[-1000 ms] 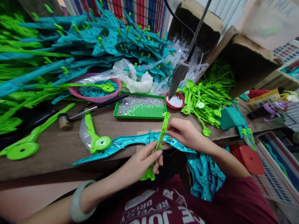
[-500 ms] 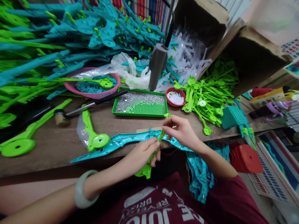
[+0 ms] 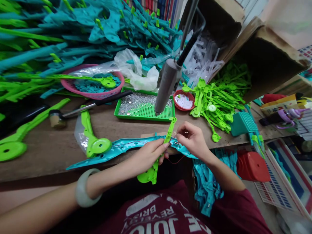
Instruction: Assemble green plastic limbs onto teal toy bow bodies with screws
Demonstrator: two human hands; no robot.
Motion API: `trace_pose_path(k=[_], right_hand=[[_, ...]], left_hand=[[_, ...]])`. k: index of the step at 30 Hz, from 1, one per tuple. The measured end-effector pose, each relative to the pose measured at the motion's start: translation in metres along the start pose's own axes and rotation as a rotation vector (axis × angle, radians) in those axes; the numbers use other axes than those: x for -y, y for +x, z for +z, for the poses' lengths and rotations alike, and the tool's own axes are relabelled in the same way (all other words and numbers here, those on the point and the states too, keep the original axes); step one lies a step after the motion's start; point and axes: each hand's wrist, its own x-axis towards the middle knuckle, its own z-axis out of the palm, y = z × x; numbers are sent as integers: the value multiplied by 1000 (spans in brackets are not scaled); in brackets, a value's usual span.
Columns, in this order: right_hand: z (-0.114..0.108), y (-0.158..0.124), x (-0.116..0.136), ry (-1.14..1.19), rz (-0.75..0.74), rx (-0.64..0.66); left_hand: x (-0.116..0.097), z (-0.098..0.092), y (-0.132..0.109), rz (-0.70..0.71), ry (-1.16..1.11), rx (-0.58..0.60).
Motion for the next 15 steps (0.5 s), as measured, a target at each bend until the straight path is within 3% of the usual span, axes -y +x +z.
trace_pose_path(k=[4,11,15], right_hand=[[3,2,-8,-1,45,5],[15,-1,-2,-181,-207,-66],[14,-3,-2,-111,-155,5]], left_hand=[[3,5,-1,14,19,-65],[6,12,4,-6,113,-123],[13,11,10,-11,239,-141]])
